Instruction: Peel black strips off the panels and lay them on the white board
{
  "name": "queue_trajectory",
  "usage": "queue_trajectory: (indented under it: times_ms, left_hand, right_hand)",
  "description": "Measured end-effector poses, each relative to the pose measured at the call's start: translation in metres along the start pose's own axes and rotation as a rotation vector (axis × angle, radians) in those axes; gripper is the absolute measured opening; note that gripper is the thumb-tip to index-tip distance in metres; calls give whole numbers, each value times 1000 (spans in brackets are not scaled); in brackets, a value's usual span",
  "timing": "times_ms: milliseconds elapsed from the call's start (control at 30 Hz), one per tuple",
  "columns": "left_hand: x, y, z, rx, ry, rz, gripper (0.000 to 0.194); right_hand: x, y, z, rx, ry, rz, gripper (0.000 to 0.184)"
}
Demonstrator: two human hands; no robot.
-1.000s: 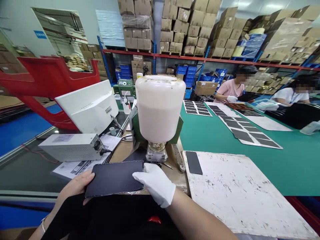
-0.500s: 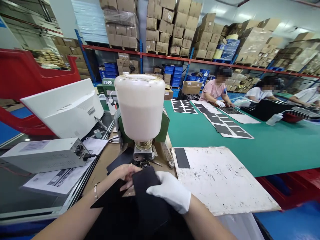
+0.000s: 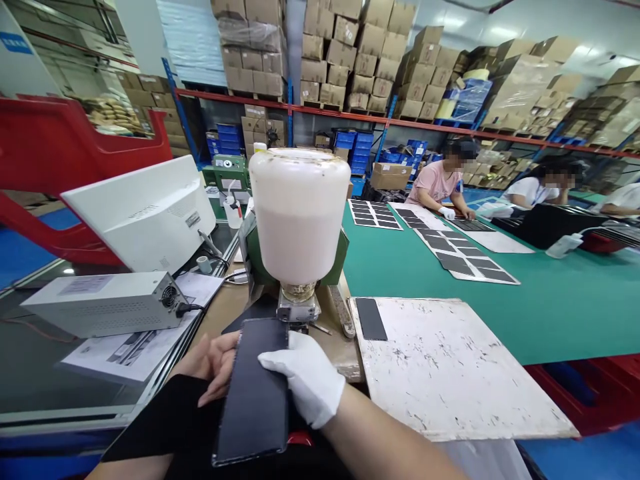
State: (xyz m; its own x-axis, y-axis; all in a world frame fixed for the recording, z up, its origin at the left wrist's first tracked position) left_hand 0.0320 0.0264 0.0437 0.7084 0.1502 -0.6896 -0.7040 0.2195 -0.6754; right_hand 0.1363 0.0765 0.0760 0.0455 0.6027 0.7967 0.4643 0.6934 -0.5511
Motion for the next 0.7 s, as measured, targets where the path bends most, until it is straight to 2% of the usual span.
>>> queue_trajectory:
  times_ms: [67, 167, 233, 300, 367, 467, 533, 567, 600, 700]
  left_hand:
    - [-12, 1, -13, -16, -52, -21, 54]
    - [-17, 1, -25, -87, -93, -19, 52]
    - [-13, 3, -28, -106, -106, -16, 52]
    - [-5, 5, -27, -92, -107, -9, 51]
    - [5, 8, -25, -47, -88, -1, 51]
    - [21, 16, -21, 15, -43, 9, 51]
    - [33, 21, -17, 63, -10, -6, 49]
    - [39, 23, -15, 88, 13, -20, 48]
    - [46, 24, -14, 109, 39, -37, 48]
    - [68, 25, -10, 155, 141, -77, 45]
  right_hand:
    - [-5, -13, 10, 25, -21, -47, 27]
    - [-5, -17, 13, 18, -31, -217, 30]
    - [-1, -9, 8, 66, -22, -361, 33]
    - [3, 12, -1, 106, -60, -511, 35]
    - [8, 48, -11, 97, -133, -650, 34]
    - [33, 123, -22, -68, -152, -790, 32]
    - [59, 181, -27, -310, -125, -853, 34]
    - [72, 212, -31, -497, -146, -888, 35]
    - [82, 237, -34, -605, -170, -905, 35]
    - [104, 290, -39, -826, -208, -952, 29]
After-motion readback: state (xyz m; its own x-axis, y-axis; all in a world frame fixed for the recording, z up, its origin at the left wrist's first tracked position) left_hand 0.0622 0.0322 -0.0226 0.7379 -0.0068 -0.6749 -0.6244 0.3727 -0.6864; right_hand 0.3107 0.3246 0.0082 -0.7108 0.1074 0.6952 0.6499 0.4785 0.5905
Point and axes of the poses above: each hand's wrist, its own z-axis towards the middle knuckle, its own y-axis out of the back of the hand, x = y × z, the point moved 6 cm from there along z, towards the middle knuckle, and after that the axes turned 8 degrees about -y, right-handed, at the moved point
